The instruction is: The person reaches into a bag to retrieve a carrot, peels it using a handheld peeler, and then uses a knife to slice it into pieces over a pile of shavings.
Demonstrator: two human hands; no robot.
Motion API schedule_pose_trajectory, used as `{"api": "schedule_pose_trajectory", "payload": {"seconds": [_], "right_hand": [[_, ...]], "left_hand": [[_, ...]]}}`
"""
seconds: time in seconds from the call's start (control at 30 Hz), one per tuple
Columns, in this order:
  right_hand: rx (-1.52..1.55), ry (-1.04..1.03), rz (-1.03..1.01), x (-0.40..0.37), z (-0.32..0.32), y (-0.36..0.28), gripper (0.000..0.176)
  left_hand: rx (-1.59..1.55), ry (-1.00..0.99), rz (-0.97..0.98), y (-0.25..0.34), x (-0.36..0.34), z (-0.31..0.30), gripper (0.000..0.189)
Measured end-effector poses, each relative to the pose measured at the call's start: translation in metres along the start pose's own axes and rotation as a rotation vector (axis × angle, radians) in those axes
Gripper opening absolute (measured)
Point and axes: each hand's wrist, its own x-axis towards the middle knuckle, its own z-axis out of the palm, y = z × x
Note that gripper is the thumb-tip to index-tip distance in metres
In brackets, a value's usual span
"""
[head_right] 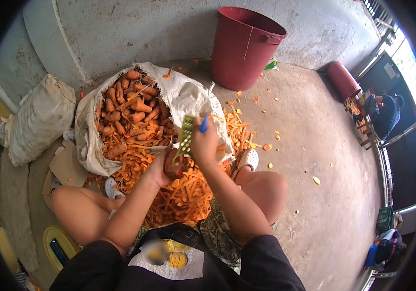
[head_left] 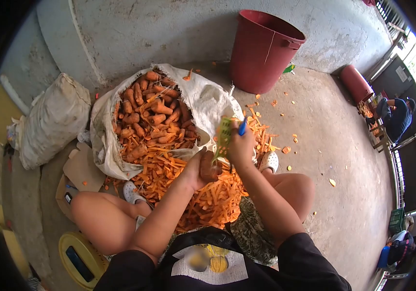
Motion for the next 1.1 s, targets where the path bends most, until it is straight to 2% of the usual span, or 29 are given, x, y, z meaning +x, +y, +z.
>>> {"api": "schedule_pose_trajectory", "payload": {"seconds": [0.07, 0.1, 0.13, 0.27, 0.33, 0.37, 0.43, 0.47, 0.5, 0.57, 0.63, 0.7, 0.83, 0.93, 1.0, 1.03, 1.1], "right_hand": [[-0.067, -0.010, -0.013, -0.023, 0.008, -0.013, 0.026], [-0.255, 0.007, -0.108, -0.027, 0.010, -0.008, 0.026], [-0.443, 0.024, -0.202, -0.028, 0.010, -0.004, 0.027], [-0.447, 0.046, -0.164, -0.015, 0.008, 0.005, 0.023], [-0.075, 0.145, 0.084, 0.008, 0.005, 0.011, 0.030], [-0.241, 0.282, -0.039, 0.026, -0.004, 0.026, 0.032], [-0.198, 0.369, 0.031, 0.055, -0.022, 0.040, 0.033], [-0.189, 0.384, 0.093, 0.059, -0.028, 0.039, 0.033], [-0.185, 0.395, 0.155, 0.056, -0.029, 0.026, 0.033], [-0.115, 0.343, 0.103, 0.045, -0.023, 0.011, 0.032], [0.089, 0.136, 0.125, 0.018, -0.008, -0.010, 0.031], [-0.123, 0.040, -0.025, 0.000, 0.000, -0.005, 0.030], [-0.349, 0.021, -0.248, -0.023, 0.008, -0.002, 0.029], [-0.307, 0.070, -0.197, -0.018, 0.006, -0.001, 0.029], [-0.282, 0.087, -0.158, -0.013, 0.003, 0.002, 0.028], [-0.257, 0.109, -0.118, -0.010, 0.001, 0.004, 0.028], [-0.213, 0.104, -0.121, -0.010, 0.001, 0.004, 0.028]], "left_hand": [[0.039, 0.002, 0.032, -0.001, -0.009, 0.018, 0.032], [0.080, 0.004, 0.066, -0.002, -0.012, 0.025, 0.031], [-0.048, -0.019, 0.007, -0.005, -0.008, 0.021, 0.029], [0.127, -0.054, 0.063, -0.006, -0.011, 0.018, 0.031], [0.456, 0.003, 0.024, -0.004, -0.015, 0.025, 0.033], [0.647, -0.057, -0.075, -0.005, -0.023, 0.032, 0.036], [0.634, -0.131, -0.141, -0.015, -0.032, 0.042, 0.037], [0.582, -0.040, -0.001, -0.023, -0.021, 0.034, 0.036], [0.581, -0.034, 0.000, -0.019, -0.020, 0.029, 0.036], [0.236, -0.059, -0.086, -0.006, -0.020, 0.022, 0.032], [0.132, 0.009, -0.066, -0.003, -0.014, 0.016, 0.032], [0.131, -0.016, 0.008, -0.005, -0.008, 0.014, 0.033], [0.106, -0.127, 0.002, -0.005, -0.003, 0.001, 0.033], [0.141, -0.090, 0.011, -0.002, -0.016, 0.028, 0.033], [0.125, 0.049, 0.035, -0.002, -0.024, 0.047, 0.028], [0.125, 0.048, 0.036, -0.003, -0.016, 0.034, 0.028], [-0.037, -0.125, 0.007, -0.007, 0.008, -0.002, 0.030]]}}
